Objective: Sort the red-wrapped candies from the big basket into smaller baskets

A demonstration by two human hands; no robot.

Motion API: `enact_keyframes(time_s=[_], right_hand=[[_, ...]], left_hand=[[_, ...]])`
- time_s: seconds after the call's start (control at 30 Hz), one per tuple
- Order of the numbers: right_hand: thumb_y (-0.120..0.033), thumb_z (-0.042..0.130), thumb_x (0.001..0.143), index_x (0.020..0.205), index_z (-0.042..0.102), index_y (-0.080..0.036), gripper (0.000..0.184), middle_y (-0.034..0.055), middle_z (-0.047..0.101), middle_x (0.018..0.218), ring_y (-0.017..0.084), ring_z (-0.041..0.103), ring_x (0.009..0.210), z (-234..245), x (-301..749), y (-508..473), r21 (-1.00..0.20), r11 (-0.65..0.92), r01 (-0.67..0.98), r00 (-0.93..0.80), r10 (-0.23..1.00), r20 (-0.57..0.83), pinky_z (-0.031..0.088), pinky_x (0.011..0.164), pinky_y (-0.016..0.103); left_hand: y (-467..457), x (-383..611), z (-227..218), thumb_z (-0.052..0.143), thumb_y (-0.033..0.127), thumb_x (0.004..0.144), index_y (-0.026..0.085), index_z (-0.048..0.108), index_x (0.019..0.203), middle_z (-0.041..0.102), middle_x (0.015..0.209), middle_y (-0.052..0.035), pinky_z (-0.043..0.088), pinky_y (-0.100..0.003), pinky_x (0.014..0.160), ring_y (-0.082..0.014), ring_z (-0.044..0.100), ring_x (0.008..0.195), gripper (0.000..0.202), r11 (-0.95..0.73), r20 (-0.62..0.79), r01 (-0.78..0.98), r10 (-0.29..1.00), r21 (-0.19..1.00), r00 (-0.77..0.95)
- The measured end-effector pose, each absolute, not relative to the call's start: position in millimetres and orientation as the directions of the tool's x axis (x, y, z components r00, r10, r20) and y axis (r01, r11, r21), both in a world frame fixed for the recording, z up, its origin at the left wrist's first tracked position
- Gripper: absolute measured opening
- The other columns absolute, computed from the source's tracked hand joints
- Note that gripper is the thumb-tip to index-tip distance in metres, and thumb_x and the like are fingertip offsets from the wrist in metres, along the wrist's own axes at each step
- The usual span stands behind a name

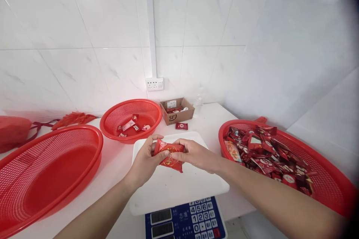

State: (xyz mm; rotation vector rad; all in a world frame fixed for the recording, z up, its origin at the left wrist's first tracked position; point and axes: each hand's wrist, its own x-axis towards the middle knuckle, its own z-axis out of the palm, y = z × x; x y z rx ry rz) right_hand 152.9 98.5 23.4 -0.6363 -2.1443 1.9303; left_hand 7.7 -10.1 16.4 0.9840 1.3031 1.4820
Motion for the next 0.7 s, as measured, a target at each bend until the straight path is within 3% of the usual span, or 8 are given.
enact_keyframes(time_s=[0.07, 0.3, 0.43, 0.53, 0.6, 0.7], right_hand=[[-0.033, 0.064, 0.076, 0.098, 0.049, -0.018, 0.03, 0.0013, 0.058, 0.084, 0.013, 0.056, 0.075, 22.1, 153.7, 94.7, -0.985, 0.053, 0.162, -0.885, 0.45, -0.121, 0.044, 0.065, 0.026], [-0.023, 0.054, 0.08, 0.101, 0.042, -0.023, 0.024, -0.0069, 0.052, 0.065, 0.01, 0.05, 0.056, 21.9, 153.8, 77.9, -0.919, 0.33, 0.217, -0.821, 0.57, 0.011, 0.04, 0.053, 0.023], [-0.026, 0.06, 0.078, 0.115, 0.04, -0.022, 0.043, -0.0005, 0.059, 0.083, 0.014, 0.058, 0.074, 14.1, 149.2, 75.5, -0.958, 0.238, 0.163, -0.79, 0.612, 0.017, 0.047, 0.065, 0.028], [-0.034, 0.062, 0.078, 0.131, 0.029, -0.022, 0.063, 0.0053, 0.059, 0.099, 0.015, 0.06, 0.077, 9.1, 154.1, 76.4, -0.975, 0.19, 0.113, -0.829, 0.559, 0.013, 0.049, 0.067, 0.03], [-0.038, 0.061, 0.079, 0.135, 0.025, -0.023, 0.069, 0.0082, 0.057, 0.108, 0.015, 0.06, 0.08, 8.5, 164.3, 77.5, -0.957, 0.265, 0.115, -0.839, 0.543, 0.05, 0.049, 0.071, 0.031], [-0.036, 0.058, 0.082, 0.134, 0.031, -0.023, 0.06, 0.0083, 0.056, 0.118, 0.013, 0.059, 0.089, 9.8, 191.3, 83.4, -0.868, 0.436, 0.237, -0.772, 0.627, 0.104, 0.049, 0.078, 0.029]], left_hand=[[-11.7, 5.9, 13.1, 0.068, 0.039, 0.072, 0.023, 0.04, 0.104, 0.06, 0.076, 0.0038, 0.048, -0.029, 0.066, -0.0146, 0.061, 0.07, 0.046, -0.051, 0.012, -0.134, 0.959, 0.99, -0.282], [-18.5, 3.0, 4.9, 0.059, 0.045, 0.079, 0.022, 0.036, 0.114, 0.054, 0.069, 0.0055, 0.043, -0.022, 0.047, -0.0083, 0.049, 0.05, 0.048, 0.054, -0.04, 0.076, 0.984, 0.996, -0.171], [-21.5, 3.9, 3.9, 0.06, 0.043, 0.076, 0.023, 0.033, 0.123, 0.055, 0.068, 0.0058, 0.041, -0.022, 0.043, -0.0081, 0.047, 0.046, 0.057, 0.0, 0.074, 0.221, 0.943, 0.975, -0.325], [-20.0, -3.9, 6.0, 0.062, 0.041, 0.075, 0.027, 0.026, 0.137, 0.057, 0.068, 0.006, 0.042, -0.022, 0.043, -0.009, 0.049, 0.046, 0.073, -0.07, 0.205, 0.327, 0.894, 0.943, -0.4], [-15.7, -13.5, 7.4, 0.065, 0.038, 0.074, 0.033, 0.025, 0.139, 0.054, 0.059, 0.0089, 0.042, -0.022, 0.044, -0.0088, 0.048, 0.046, 0.076, -0.129, 0.278, 0.33, 0.845, 0.935, -0.457], [-6.9, -28.6, 6.1, 0.065, 0.036, 0.073, 0.041, 0.041, 0.13, 0.054, 0.06, 0.0097, 0.042, -0.02, 0.046, -0.0066, 0.047, 0.047, 0.062, -0.181, 0.283, 0.229, 0.771, 0.956, -0.571]])
